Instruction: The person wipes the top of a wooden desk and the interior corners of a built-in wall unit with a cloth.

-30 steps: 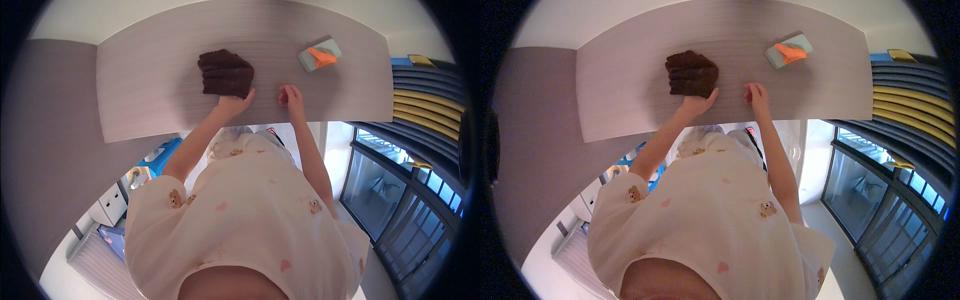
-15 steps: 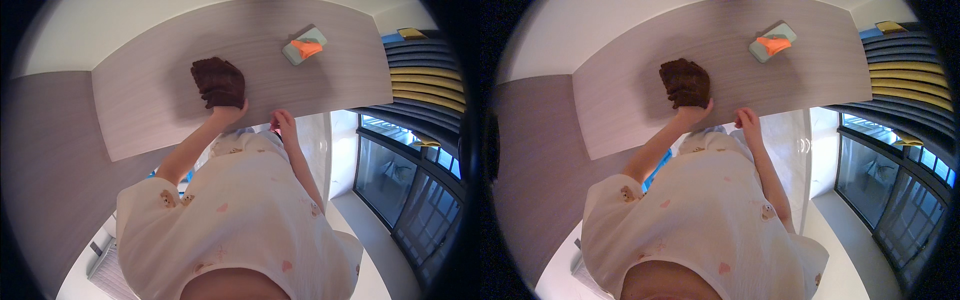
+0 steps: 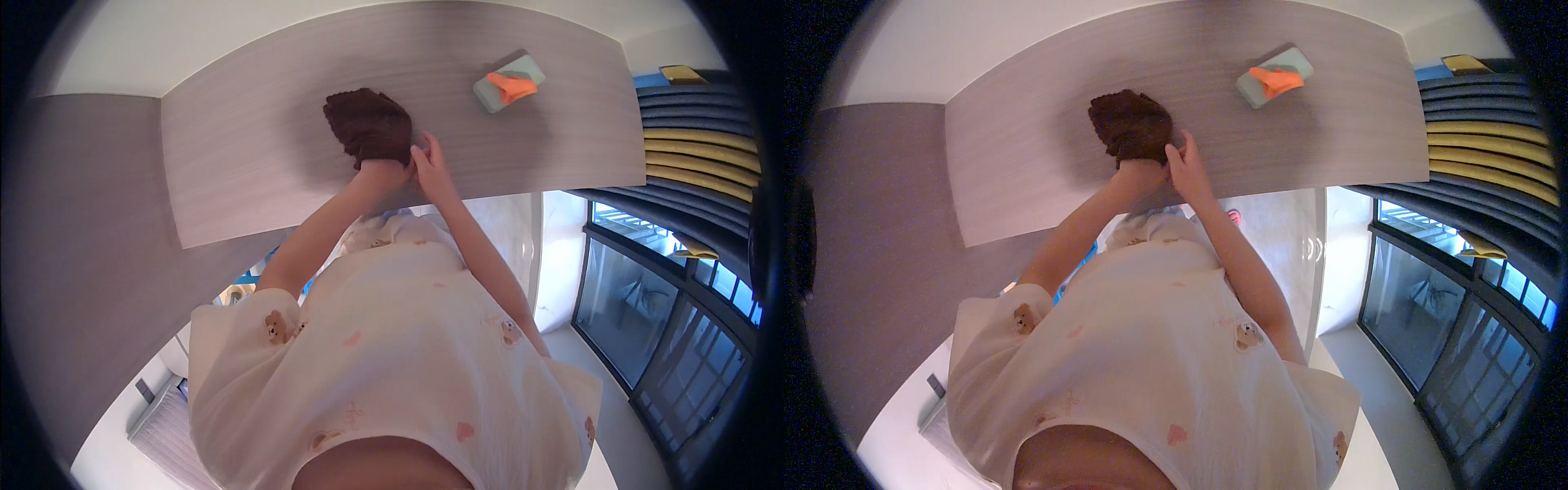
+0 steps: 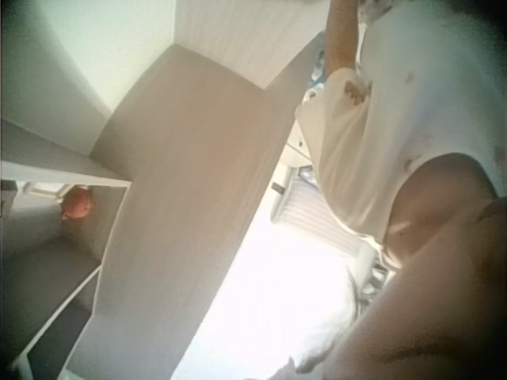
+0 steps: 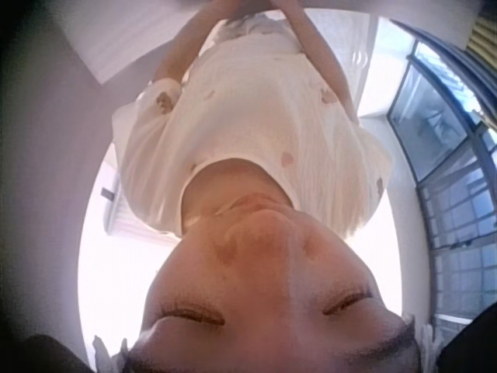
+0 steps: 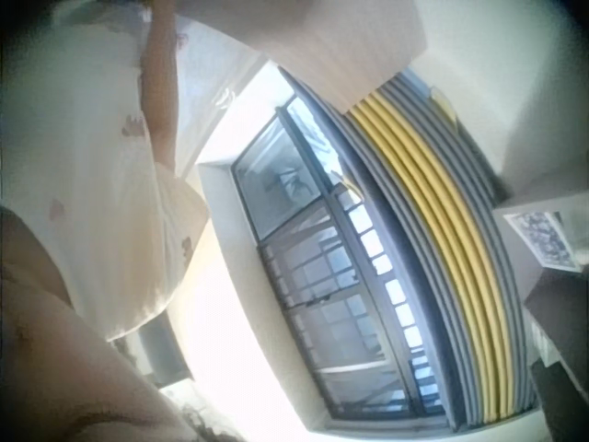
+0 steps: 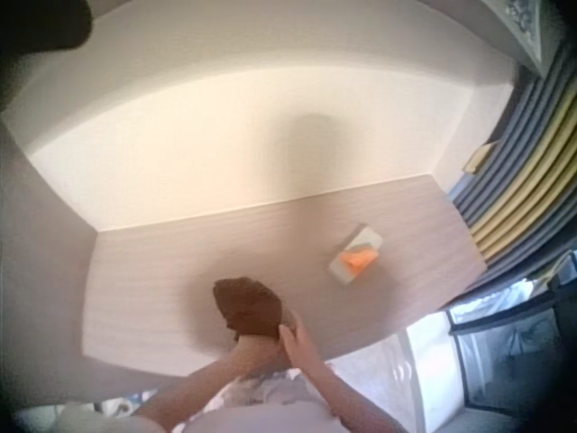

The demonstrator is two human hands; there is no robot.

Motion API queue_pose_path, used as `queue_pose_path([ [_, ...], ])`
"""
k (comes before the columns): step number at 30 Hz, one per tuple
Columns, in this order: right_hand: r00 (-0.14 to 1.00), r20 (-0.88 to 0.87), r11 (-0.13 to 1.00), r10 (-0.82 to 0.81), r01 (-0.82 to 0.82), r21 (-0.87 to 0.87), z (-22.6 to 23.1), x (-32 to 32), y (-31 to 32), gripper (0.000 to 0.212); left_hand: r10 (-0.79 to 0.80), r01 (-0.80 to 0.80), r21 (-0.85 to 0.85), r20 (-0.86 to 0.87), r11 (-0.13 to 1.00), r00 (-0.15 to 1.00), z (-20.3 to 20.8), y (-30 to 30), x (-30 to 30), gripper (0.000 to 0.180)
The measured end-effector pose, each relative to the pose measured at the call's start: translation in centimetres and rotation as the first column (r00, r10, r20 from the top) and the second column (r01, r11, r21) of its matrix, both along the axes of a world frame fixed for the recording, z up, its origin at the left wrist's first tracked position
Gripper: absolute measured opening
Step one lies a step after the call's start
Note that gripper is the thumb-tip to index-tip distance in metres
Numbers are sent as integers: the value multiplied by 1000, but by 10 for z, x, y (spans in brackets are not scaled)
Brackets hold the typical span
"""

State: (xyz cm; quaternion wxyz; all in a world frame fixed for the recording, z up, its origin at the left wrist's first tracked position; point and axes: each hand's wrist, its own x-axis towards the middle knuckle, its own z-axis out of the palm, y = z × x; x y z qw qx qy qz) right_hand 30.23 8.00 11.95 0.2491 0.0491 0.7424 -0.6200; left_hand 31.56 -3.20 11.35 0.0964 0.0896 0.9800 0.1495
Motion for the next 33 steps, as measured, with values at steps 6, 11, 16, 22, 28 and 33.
queue_pose_path([
  [6, 834, -131, 668, 536, -325, 669, 18, -21, -17, 41, 10, -12, -10, -202, 1000, 979, -17, 1, 1, 32],
  [11, 806, -4, 548, 591, -399, 735, 38, -21, -20, 41, -35, 36, 2, -161, 999, 986, -7, 1, 10, 32],
  [16, 785, -51, 522, 617, -361, 773, 29, -35, -25, 43, -149, 147, -26, -94, 989, 984, -5, -4, -7, 32],
  [22, 726, 29, 423, 687, -433, 796, 40, -17, -18, 43, -71, 24, -103, -483, 994, 873, -18, 3, 11, 32],
  [28, 753, -1, 435, 658, -379, 817, 40, -29, -26, 42, -95, 84, -46, -371, 995, 924, -10, 0, 4, 31],
  [33, 720, 16, 411, 694, -414, 812, 42, -36, -26, 44, -120, 123, -15, -358, 992, 926, -27, 3, 7, 29],
])
